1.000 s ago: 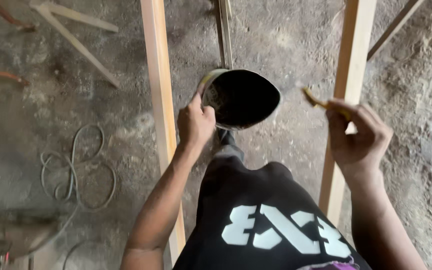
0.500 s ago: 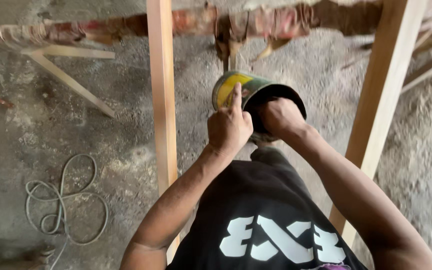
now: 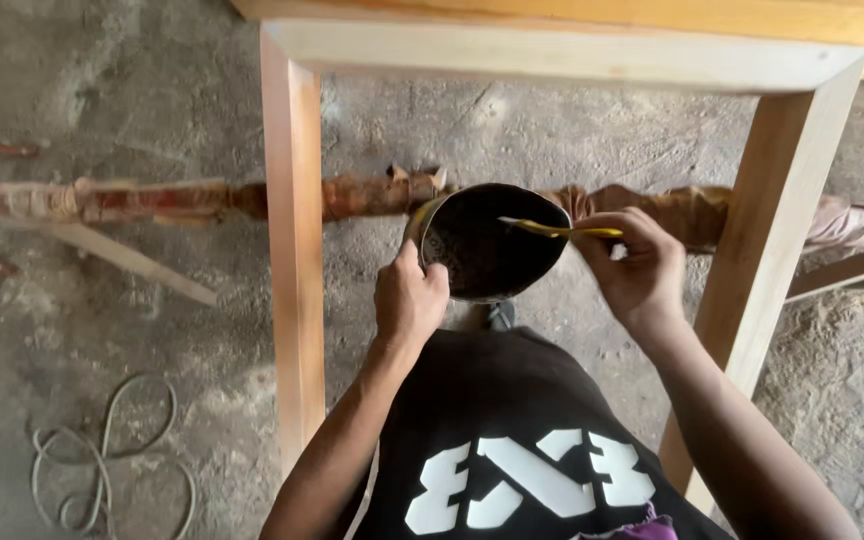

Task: The person sands a wooden frame with sandpaper, then picks up a paint can and brush and applies a coat of paint to the frame. The person repeatedly dips the brush into the can and paints different sections of the frame.

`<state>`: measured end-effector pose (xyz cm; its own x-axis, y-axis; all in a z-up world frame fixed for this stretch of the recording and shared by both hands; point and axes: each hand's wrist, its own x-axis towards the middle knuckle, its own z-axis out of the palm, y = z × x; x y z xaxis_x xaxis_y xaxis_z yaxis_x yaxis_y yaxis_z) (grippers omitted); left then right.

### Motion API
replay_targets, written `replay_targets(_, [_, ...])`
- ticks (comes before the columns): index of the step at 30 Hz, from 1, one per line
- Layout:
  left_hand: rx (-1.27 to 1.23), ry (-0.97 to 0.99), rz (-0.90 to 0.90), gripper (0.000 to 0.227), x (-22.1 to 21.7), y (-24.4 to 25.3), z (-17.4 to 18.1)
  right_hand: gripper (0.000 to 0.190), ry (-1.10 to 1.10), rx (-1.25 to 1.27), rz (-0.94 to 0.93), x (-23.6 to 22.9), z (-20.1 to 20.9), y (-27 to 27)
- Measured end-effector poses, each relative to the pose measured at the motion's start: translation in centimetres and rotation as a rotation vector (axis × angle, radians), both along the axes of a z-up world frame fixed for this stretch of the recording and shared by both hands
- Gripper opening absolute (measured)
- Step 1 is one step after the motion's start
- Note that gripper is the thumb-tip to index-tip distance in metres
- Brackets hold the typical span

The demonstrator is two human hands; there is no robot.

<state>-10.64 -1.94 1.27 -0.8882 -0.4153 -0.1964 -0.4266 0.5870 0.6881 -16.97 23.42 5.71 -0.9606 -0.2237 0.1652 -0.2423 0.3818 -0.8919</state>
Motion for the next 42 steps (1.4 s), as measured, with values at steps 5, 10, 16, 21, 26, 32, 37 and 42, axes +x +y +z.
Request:
replay_targets(5, [0.002,0.057,-0.083,0.027,-6.0,-1.7,0.5,0.011,-0.059,-0.469,-0.343,-3.7,0.6,1.0])
replay_targets(10, [0.164,0.124,-0.103,0.054,-9.4,-4.0,1.5,0.013,0.019,-0.466,-0.521,-7.3,-0.2,1.8])
replay_targets(16, [0.359,-0.076,0.026,0.036,-7.4,-8.0,2.5,0.013,0.671,0.413,-0.571,-13.9,-3.1,-1.3])
replay_targets(21, [0.334,0.008,0.115,0.053,-5.1,-10.5,3.7,0.028,0.644,0.598,-0.221,-15.0,-7.3,-13.0])
replay_targets(26, [0.318,-0.031,0.188,0.042,-3.7,-11.2,4.2,0.014,0.584,0.308,-0.207,-15.6,-8.3,-11.6])
replay_targets(32, [0.298,-0.118,0.258,0.018,-2.6,-11.9,2.2,0.018,0.291,0.145,-0.708,-17.9,-6.7,9.7])
replay_targets(37, [0.318,-0.040,0.269,0.019,-2.5,-11.6,1.9,0.021,0.430,0.029,-0.803,-17.5,-4.9,13.8])
replay_targets(42, [0.351,-0.015,0.283,0.018,-3.2,-10.3,4.1,0.025,0.956,0.734,-0.501,-17.8,-8.1,0.4])
